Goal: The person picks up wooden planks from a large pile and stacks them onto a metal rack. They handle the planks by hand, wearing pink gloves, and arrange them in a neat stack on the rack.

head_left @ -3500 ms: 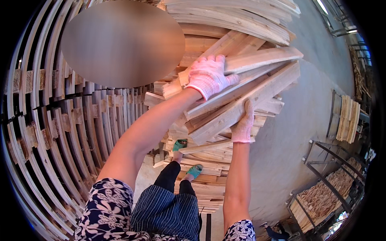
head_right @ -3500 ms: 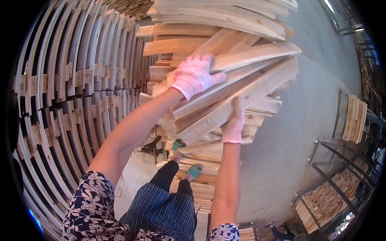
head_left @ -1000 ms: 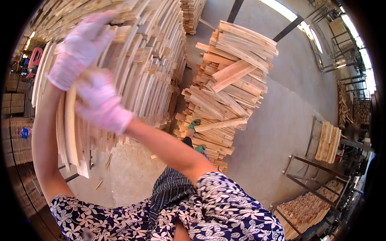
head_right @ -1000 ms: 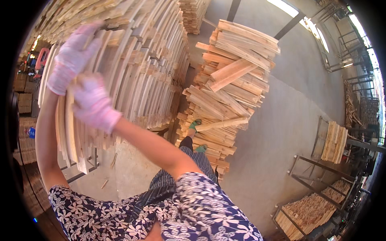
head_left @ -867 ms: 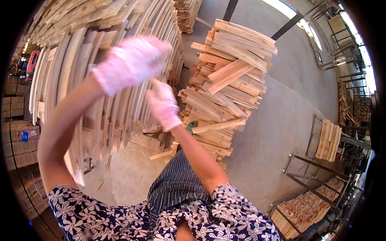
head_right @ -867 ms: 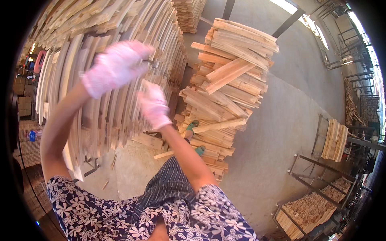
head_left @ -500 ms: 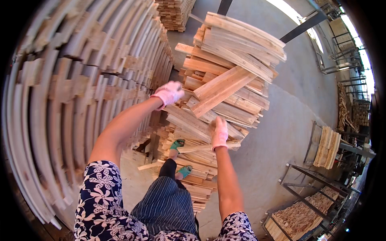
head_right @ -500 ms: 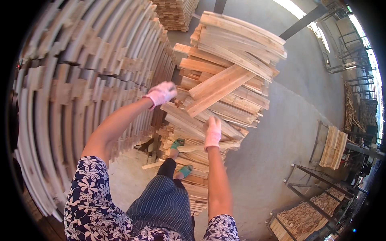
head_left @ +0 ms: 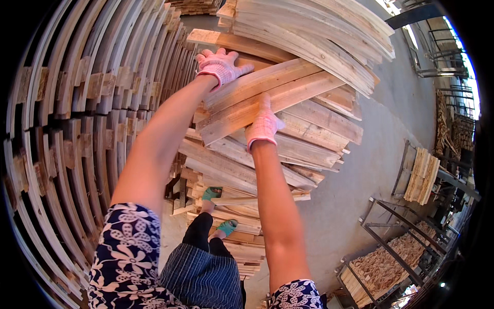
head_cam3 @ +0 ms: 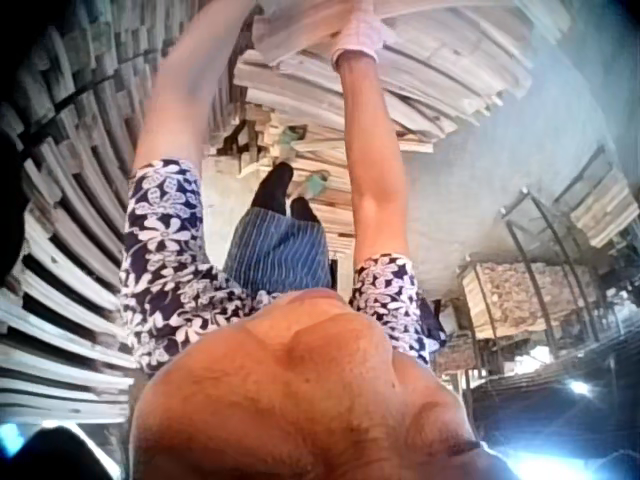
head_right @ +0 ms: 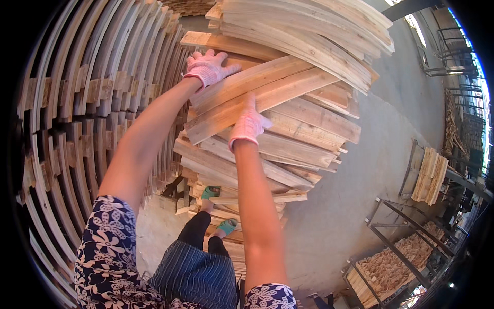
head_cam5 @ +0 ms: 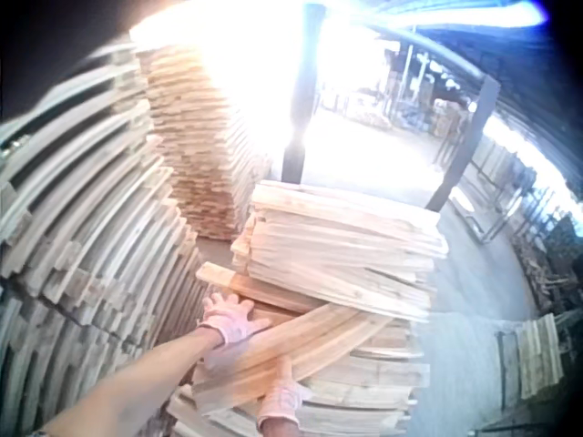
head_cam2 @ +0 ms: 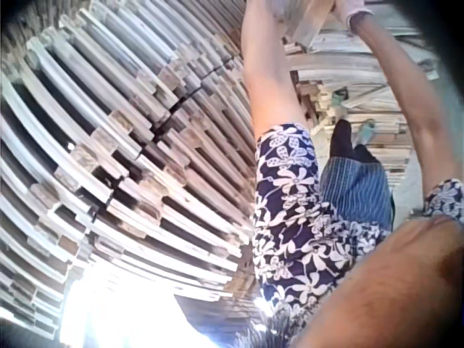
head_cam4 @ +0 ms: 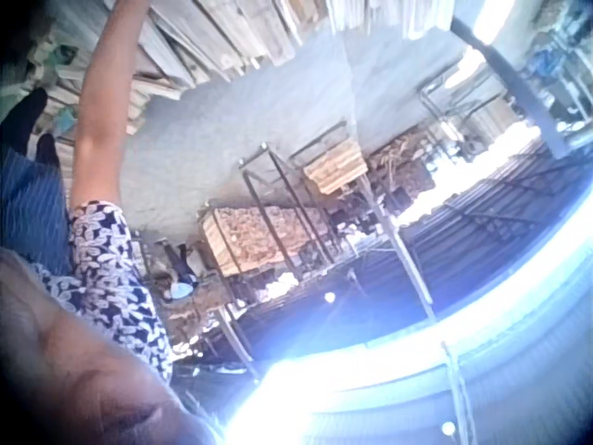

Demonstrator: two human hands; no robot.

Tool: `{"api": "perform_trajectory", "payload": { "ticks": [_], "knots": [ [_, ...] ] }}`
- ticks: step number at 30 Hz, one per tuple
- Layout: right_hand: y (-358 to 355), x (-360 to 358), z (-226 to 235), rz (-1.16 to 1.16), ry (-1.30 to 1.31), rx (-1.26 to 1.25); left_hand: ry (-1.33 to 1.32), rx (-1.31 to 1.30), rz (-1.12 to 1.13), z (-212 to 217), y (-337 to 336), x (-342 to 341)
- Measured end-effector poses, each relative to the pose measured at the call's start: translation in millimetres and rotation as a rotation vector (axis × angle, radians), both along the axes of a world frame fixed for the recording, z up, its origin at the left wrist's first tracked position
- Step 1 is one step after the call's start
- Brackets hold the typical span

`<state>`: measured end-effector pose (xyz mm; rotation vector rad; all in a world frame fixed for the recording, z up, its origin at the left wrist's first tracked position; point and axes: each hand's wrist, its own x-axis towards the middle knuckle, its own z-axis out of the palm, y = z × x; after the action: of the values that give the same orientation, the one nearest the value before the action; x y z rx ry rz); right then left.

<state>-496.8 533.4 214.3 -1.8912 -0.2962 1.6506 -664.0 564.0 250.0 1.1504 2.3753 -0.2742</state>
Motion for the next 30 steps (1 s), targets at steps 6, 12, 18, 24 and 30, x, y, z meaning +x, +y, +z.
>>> {"api": "perform_trajectory", "payload": {
  "ticks": [6, 12, 18, 24, 30],
  "knots": [
    [-12.9, -13.9, 17.8, -0.043, 0.135, 0.061, -0.124, -0.050, -0.055, 13.2, -15.7, -21.6],
    [-14.9, 26.1, 15.6, -0.095, 0.721, -0.033, -0.242, -0.084, -0.088, 39.4, -54.5, 12.5],
    [-68.7, 90.6, 7.2, 0.034, 0.697, 0.017, -0.290, -0.174, -0.205, 51.2, -107.3, 57.0],
    [-66.3, 98.7, 7.3, 0.093, 0.630, -0.072, -0.340, -0.058, -0.155, 35.7, -101.1, 49.6],
    [-67.0, 97.8, 4.6, 0.067, 0.588, 0.042, -0.467, -0.012, -0.031, 20.7, -117.3, 60.9]
  ]
}}
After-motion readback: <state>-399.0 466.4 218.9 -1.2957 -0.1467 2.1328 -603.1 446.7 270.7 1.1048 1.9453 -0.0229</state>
